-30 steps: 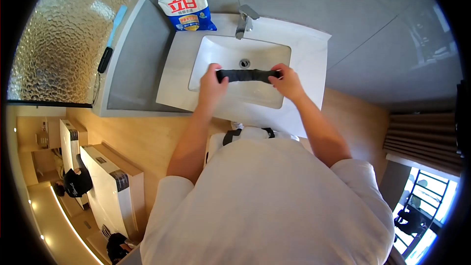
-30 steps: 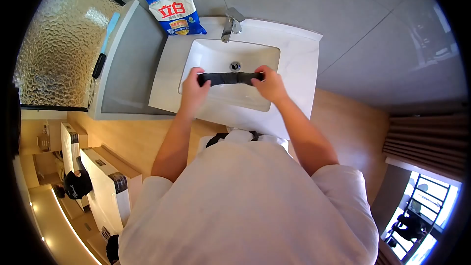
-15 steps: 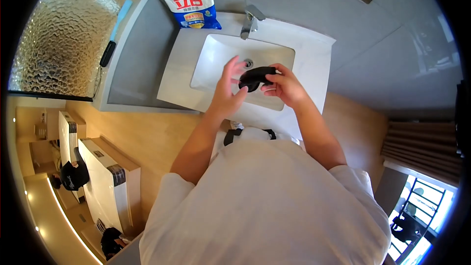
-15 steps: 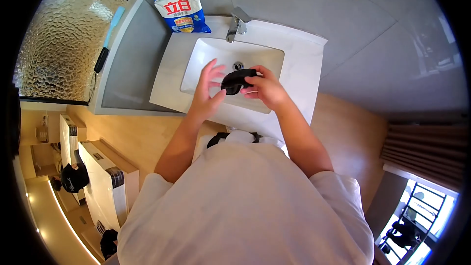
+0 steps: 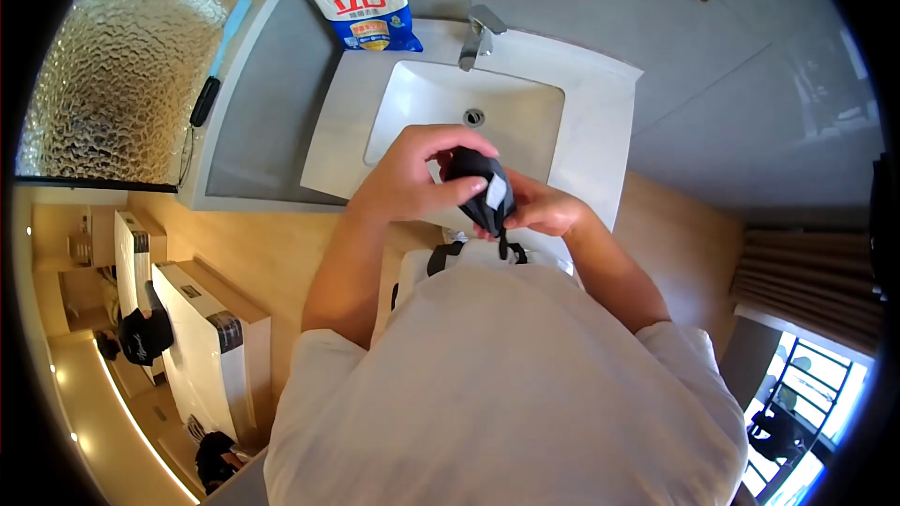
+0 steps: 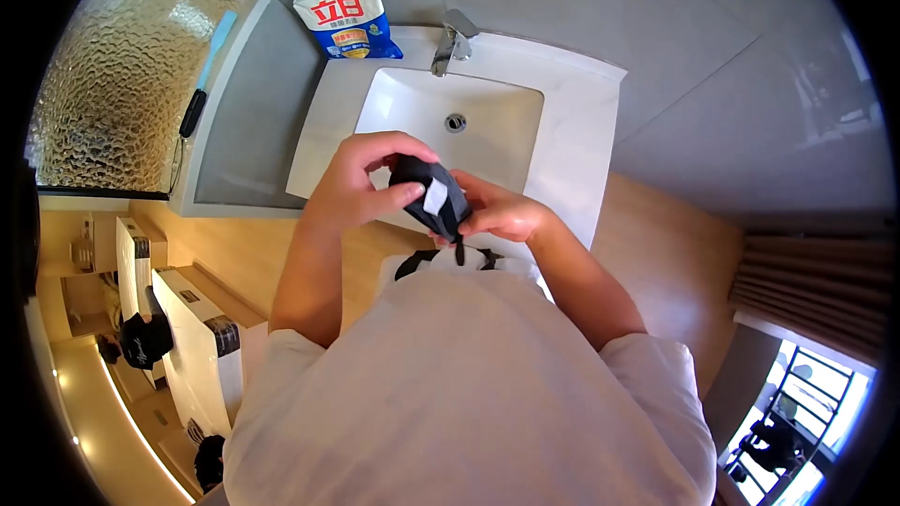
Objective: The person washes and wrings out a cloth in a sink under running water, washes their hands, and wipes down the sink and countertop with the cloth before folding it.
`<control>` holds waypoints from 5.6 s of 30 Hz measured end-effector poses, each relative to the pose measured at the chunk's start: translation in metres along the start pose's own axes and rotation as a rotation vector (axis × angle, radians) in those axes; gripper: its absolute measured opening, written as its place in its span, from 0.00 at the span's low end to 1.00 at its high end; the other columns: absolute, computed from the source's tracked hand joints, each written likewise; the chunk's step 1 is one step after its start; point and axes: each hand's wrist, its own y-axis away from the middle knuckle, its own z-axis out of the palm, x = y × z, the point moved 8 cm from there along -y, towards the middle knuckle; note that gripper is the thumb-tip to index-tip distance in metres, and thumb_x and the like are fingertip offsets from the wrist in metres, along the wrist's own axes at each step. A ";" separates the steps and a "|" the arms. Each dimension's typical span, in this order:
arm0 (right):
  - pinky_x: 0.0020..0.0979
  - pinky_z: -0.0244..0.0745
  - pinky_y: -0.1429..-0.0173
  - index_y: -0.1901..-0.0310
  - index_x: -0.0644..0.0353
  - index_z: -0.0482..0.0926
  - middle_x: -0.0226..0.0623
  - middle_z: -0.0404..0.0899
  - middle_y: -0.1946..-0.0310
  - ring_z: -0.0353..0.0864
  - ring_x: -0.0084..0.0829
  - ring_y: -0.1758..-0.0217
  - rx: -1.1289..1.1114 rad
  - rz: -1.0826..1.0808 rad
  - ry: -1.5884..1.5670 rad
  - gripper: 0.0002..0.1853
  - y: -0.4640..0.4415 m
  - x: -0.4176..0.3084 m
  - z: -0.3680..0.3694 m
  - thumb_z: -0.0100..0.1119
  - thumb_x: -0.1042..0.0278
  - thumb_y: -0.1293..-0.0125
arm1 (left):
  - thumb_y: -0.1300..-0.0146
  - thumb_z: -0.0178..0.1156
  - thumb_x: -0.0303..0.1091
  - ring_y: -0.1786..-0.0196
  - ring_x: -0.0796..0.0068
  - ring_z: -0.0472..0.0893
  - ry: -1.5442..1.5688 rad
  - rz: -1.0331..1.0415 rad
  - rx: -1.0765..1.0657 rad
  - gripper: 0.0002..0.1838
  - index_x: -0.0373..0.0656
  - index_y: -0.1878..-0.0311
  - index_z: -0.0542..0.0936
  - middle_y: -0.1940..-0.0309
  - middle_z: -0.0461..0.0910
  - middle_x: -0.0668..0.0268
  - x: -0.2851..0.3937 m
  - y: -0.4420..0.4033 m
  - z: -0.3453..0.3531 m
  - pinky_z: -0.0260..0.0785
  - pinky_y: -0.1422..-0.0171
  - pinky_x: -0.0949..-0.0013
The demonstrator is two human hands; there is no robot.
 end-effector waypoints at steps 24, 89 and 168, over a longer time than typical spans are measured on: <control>0.30 0.74 0.77 0.67 0.56 0.66 0.37 0.77 0.75 0.78 0.33 0.79 -1.208 -0.127 -0.942 0.12 -0.005 -0.087 0.194 0.63 0.73 0.40 | 0.31 0.41 0.74 0.36 0.51 0.75 1.317 0.057 -0.074 0.48 0.43 0.22 0.57 0.41 0.76 0.50 0.065 -0.062 0.057 0.68 0.36 0.47; 0.30 0.67 0.80 0.58 0.59 0.72 0.35 0.74 0.79 0.74 0.28 0.82 0.319 0.182 0.244 0.24 -0.052 -0.014 -0.038 0.56 0.41 0.28 | 0.24 0.31 0.66 0.56 0.63 0.77 0.712 -0.164 0.171 0.38 0.42 0.28 0.61 0.59 0.77 0.52 -0.102 -0.034 0.003 0.68 0.41 0.61; 0.23 0.57 0.86 0.60 0.60 0.72 0.28 0.63 0.86 0.62 0.21 0.88 -0.946 -0.157 -1.651 0.13 -0.165 -0.100 0.079 0.55 0.57 0.29 | 0.27 0.58 0.48 0.60 0.57 0.86 1.424 0.920 -0.427 0.20 0.43 0.42 0.78 0.71 0.82 0.60 -0.025 -0.091 -0.081 0.81 0.55 0.49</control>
